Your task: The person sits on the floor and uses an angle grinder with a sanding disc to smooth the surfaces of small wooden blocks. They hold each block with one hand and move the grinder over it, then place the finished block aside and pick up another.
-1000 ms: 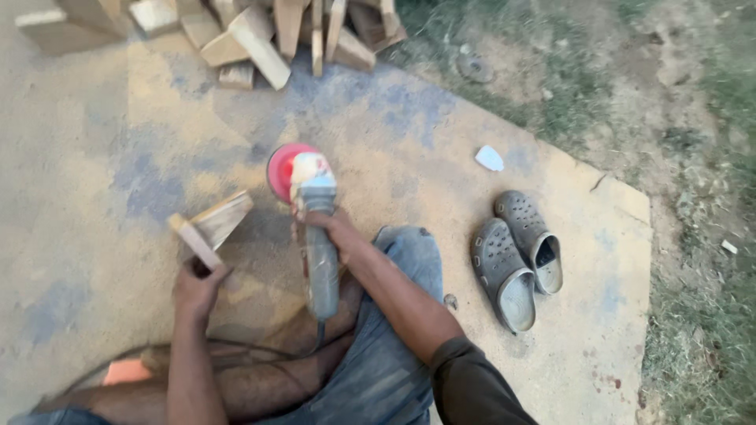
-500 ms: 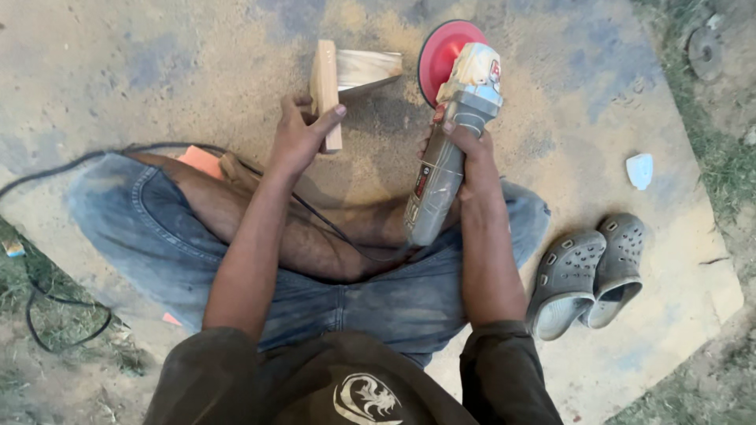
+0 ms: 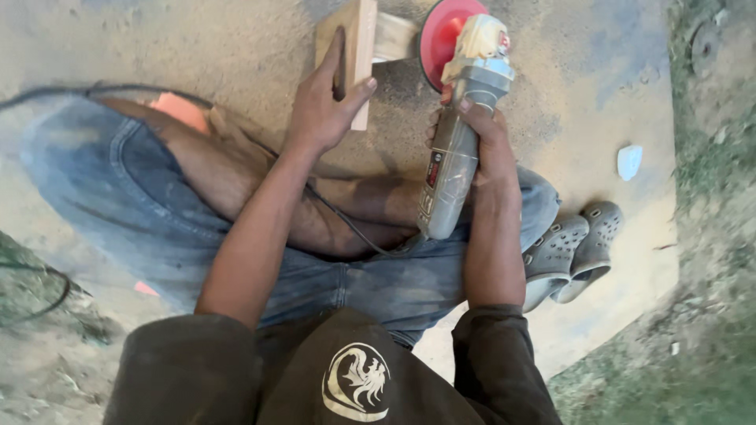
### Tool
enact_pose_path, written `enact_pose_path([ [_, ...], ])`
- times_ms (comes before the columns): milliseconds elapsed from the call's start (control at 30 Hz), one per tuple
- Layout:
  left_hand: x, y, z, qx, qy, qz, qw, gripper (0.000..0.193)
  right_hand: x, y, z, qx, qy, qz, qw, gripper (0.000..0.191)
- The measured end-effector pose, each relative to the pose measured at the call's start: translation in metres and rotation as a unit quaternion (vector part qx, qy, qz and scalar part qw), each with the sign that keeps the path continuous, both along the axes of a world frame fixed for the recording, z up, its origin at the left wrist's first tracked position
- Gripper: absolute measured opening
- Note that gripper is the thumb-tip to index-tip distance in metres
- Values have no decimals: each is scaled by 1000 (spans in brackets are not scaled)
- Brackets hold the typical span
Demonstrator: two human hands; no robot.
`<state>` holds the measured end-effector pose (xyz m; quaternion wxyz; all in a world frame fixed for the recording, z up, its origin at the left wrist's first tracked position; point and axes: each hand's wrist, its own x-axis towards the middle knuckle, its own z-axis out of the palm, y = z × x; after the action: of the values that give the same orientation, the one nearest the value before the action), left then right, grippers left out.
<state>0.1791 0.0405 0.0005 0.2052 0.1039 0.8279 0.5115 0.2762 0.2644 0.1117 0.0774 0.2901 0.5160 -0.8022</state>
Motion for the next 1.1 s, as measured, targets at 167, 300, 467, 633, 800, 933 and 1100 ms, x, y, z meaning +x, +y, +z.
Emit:
enact_pose_path([
  [167, -1, -5, 1, 2, 2, 5, 1000, 91, -2, -5, -7, 5, -6, 18, 1000, 40],
  [300, -2, -2, -3, -3, 1, 9, 1000, 90, 1, 0, -14, 2, -15, 2, 1000, 42],
  [467, -1, 0, -16, 13, 19, 9, 1000, 87, 9, 10, -24, -17, -31, -37, 999, 42],
  [633, 0, -3, -20, 19, -2, 10, 1000, 88, 10, 17, -28, -33, -34, -61, 997, 41],
  [800, 0, -6, -17, 46, 6, 23, 999, 88, 11, 17, -24, -36, -27, -66, 997, 41],
  [933, 1, -7, -18, 36, -16, 26, 999, 89, 11, 15, -21, -24, -18, -36, 999, 42],
  [1100, 2, -4, -20, 51, 79, 10, 996, 87, 12, 12, -24, -21, -24, -25, 999, 45],
])
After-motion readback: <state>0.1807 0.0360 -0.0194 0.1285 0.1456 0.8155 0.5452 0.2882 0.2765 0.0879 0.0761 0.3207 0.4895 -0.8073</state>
